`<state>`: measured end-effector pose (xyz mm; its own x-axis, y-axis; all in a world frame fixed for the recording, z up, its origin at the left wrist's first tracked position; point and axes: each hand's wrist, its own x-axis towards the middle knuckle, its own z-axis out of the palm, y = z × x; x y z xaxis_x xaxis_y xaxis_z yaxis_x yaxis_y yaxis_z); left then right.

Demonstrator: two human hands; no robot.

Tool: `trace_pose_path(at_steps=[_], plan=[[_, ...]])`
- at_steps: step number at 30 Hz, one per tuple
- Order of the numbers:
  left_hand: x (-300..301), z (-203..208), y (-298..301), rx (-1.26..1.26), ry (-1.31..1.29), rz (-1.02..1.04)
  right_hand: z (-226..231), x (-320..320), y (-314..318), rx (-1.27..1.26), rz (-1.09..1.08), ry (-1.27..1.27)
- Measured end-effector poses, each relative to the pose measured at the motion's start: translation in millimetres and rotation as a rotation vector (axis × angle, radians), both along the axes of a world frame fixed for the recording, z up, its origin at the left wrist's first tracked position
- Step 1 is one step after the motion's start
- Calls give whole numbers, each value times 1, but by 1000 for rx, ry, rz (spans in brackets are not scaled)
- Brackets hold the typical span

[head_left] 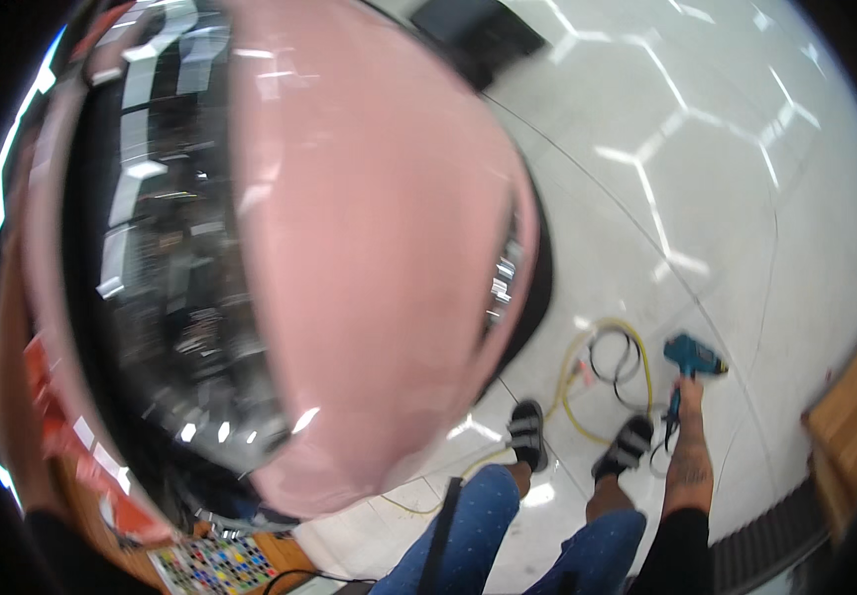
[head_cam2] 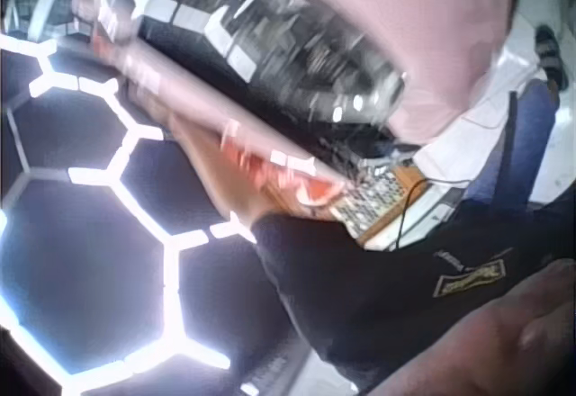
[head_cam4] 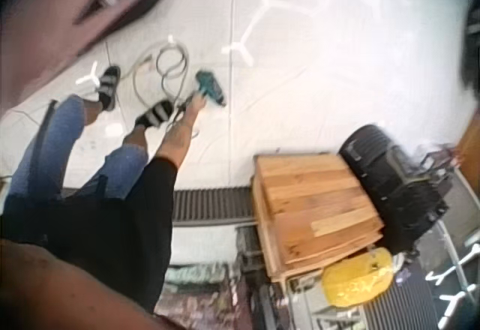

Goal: The person applies a pink vinyl wrap to the hood of a white car. They use a heat gun to warm the material and their hands to smooth and stretch the vinyl over the curved surface, working from the center outward to remove wrinkles and ensure adhesion.

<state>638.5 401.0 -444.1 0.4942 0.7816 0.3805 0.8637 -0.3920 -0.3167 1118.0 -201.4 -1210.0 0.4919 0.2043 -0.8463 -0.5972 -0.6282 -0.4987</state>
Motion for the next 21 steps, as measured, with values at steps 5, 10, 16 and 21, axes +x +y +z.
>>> trace_pose_path(at_steps=[5, 10, 16, 21], plan=[[15, 57, 15, 69, -87, 157, 196, -76, 19, 212, 375, -247], [46, 120, -8, 36, -231, 235, 504, -70, 100, 393, 137, -59], [42, 93, 2, 0, -214, 49, 721, -65, 218, 896, 167, -269], [-32, 177, 16, -632, 58, -45, 863, -47, 331, 997, 546, -340]])
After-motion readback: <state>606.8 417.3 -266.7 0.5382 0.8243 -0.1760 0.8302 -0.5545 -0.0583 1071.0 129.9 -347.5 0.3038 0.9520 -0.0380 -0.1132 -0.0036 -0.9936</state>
